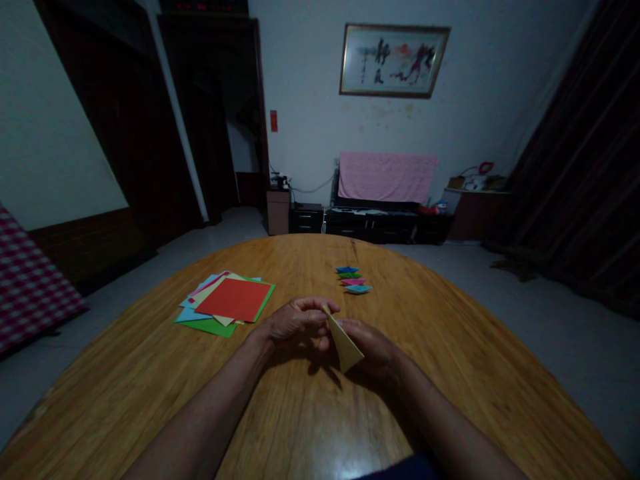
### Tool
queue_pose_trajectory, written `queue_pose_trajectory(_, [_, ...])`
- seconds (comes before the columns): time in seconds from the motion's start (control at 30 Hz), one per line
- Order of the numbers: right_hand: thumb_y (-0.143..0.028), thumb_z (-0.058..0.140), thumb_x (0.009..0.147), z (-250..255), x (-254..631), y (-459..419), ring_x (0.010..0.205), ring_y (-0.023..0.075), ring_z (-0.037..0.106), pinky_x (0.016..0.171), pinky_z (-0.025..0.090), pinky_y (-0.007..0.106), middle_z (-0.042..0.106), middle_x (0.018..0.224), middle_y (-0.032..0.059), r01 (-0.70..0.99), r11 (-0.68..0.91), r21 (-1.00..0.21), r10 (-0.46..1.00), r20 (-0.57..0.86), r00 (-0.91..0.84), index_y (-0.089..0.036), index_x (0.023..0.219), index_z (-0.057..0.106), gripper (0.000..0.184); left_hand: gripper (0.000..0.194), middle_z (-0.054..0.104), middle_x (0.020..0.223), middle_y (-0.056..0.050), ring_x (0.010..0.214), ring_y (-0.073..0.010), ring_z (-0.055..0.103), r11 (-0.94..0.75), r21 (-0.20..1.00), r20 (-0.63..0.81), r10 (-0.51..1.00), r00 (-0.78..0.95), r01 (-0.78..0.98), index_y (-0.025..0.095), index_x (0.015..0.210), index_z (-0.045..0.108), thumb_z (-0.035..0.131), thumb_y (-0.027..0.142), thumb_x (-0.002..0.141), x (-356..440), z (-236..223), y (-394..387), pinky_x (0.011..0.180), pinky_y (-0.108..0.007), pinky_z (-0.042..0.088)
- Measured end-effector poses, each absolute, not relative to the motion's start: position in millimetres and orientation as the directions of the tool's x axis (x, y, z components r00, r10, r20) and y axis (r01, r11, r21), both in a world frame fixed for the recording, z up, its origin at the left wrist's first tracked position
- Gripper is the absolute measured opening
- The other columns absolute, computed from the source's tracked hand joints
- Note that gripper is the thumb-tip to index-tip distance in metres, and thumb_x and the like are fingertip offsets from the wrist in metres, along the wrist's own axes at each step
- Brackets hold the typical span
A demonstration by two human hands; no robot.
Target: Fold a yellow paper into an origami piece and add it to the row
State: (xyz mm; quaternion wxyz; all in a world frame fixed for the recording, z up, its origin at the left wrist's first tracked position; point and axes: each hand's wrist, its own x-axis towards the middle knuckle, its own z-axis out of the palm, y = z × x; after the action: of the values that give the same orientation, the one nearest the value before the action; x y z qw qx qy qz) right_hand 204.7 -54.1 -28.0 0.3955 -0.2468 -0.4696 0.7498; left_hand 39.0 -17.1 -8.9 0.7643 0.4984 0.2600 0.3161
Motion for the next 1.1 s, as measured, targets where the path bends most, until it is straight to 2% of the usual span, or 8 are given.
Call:
queue_pose_trajectory(0.2, [-0.040,0.066,0.077,-27.7,215.9,-48.9,0.057,0.0102,0.054,0.055,0.041,0.023,0.062,0.070,0.0047,-0.317,-0.244,-0.916,0.859,-0.052,-0.510,-0.011,0.084,0.065,0.030,0.030,0.065,0.085,-0.006,0.066,-0.0142,0.061,0.313,0.936,-0.150,0.764,0.628,-0.157,0.018,0.092,0.067,0.075,0.029,0.065,35.4,-7.4,-13.2,0.060,-0.027,0.047])
queue_pose_trajectory(0.33, [-0.043,0.069,0.073,-32.6,219.8,-44.0,0.057,0.0116,0.054,0.055,0.039,0.024,0.063,0.070,0.0054,-0.283,-0.237,-0.929,0.878,-0.080,-0.472,-0.012,0.080,0.063,0.033,0.028,0.065,0.082,-0.010,0.069,-0.0156,0.061,0.233,0.958,-0.080,0.774,0.628,-0.165,0.012,0.086,0.070,0.075,0.031,0.066,31.5,-11.3,-3.5,0.064,-0.028,0.047])
queue_pose_trajectory(0.4, [-0.043,0.071,0.071,-34.7,220.8,-42.4,0.055,0.0112,0.052,0.054,0.037,0.025,0.061,0.067,0.0043,-0.264,-0.233,-0.936,0.892,-0.098,-0.441,-0.013,0.077,0.061,0.032,0.027,0.065,0.078,-0.010,0.064,-0.0147,0.059,0.242,0.953,-0.072,0.767,0.638,-0.183,0.011,0.082,0.070,0.074,0.033,0.068,30.3,-14.3,-0.2,0.062,-0.029,0.047])
queue_pose_trajectory(0.83, [-0.041,0.072,0.069,-39.1,220.6,-41.0,0.050,0.0088,0.048,0.048,0.034,0.023,0.055,0.061,0.0013,-0.198,-0.221,-0.955,0.908,-0.127,-0.400,-0.013,0.074,0.059,0.032,0.032,0.065,0.072,-0.008,0.065,-0.0127,0.057,0.233,0.959,-0.099,0.812,0.576,-0.163,0.012,0.079,0.073,0.082,0.032,0.056,32.1,-15.9,2.1,0.065,-0.026,0.043])
queue_pose_trajectory(0.97, [-0.040,0.072,0.069,-38.5,220.2,-41.3,0.048,0.0076,0.046,0.047,0.033,0.022,0.053,0.059,-0.0006,-0.190,-0.212,-0.959,0.912,-0.124,-0.390,-0.013,0.071,0.058,0.031,0.029,0.065,0.073,-0.007,0.066,-0.0130,0.059,0.268,0.944,-0.107,0.798,0.593,-0.190,0.012,0.078,0.072,0.082,0.029,0.056,32.6,-17.4,2.2,0.067,-0.027,0.043])
queue_pose_trajectory(1.1, [-0.039,0.074,0.066,-37.1,219.7,-42.5,0.049,0.0082,0.046,0.047,0.034,0.022,0.055,0.059,-0.0009,-0.196,-0.269,-0.943,0.906,-0.179,-0.383,-0.013,0.072,0.059,0.030,0.028,0.063,0.067,-0.005,0.060,-0.0118,0.057,0.281,0.941,-0.111,0.779,0.617,-0.186,0.011,0.078,0.071,0.080,0.028,0.058,31.9,-21.7,4.1,0.061,-0.025,0.042])
